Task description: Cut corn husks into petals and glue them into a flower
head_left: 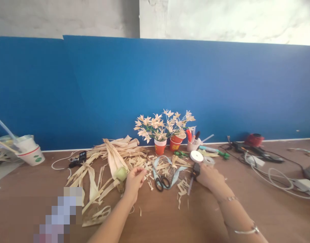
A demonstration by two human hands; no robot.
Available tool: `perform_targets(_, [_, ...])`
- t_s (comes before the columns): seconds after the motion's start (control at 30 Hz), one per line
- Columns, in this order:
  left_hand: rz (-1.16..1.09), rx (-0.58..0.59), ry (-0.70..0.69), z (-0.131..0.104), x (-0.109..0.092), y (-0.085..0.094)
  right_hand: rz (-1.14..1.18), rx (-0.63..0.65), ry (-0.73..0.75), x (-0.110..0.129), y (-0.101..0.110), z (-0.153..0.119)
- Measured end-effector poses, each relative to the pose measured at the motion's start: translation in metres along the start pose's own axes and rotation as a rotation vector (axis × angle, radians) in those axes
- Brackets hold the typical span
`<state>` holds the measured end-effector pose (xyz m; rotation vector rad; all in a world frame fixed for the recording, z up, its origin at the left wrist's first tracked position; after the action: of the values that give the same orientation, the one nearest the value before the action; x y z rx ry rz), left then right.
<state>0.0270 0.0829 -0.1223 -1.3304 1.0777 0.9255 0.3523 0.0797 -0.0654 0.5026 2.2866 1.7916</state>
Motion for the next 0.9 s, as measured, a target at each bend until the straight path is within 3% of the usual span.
perform_targets(0.1, [-0.037, 0.033, 0.005, -0.002, -0.001, -0.006, -0.033, 0.005, -0.034, -0.013, -0.020, 0.001])
perform_targets(0.2, [-0.067, 0.056, 0.009, -0.005, -0.003, -0.009, -0.021, 0.006, -0.014, -0.014, -0.026, 0.002])
perform_targets(0.4, [-0.132, 0.070, 0.029, -0.005, -0.001, -0.009, 0.120, -0.155, 0.017, -0.013, 0.009, -0.009])
perform_targets(0.5, [-0.152, 0.074, 0.031, -0.004, 0.000, -0.010, 0.306, -0.228, 0.234, 0.018, 0.024, -0.019])
perform_targets(0.6, [-0.157, 0.071, 0.029, -0.004, -0.001, -0.009, 0.642, -0.253, 0.490, 0.055, 0.029, -0.032])
perform_targets(0.7, [-0.150, 0.055, 0.026, -0.004, -0.002, -0.007, 0.894, -0.179, 0.636, 0.087, 0.019, -0.040])
perform_targets(0.83, [-0.142, 0.026, 0.009, -0.003, -0.002, -0.004, 0.996, -0.011, 0.774, 0.125, -0.005, -0.052])
perform_targets(0.9, [-0.139, 0.015, 0.000, -0.002, -0.001, -0.001, 1.063, 0.051, 0.761, 0.129, -0.017, -0.051])
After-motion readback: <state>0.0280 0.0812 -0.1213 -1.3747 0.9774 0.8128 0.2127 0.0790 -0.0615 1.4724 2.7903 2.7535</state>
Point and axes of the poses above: each hand's wrist, its own z-axis towards the middle knuckle, its own y-axis out of the back of the hand, x = y × z, the point moved 10 cm from there along z, towards the middle knuckle, and after that the axes turned 10 degrees about x, right-handed, at the moved point
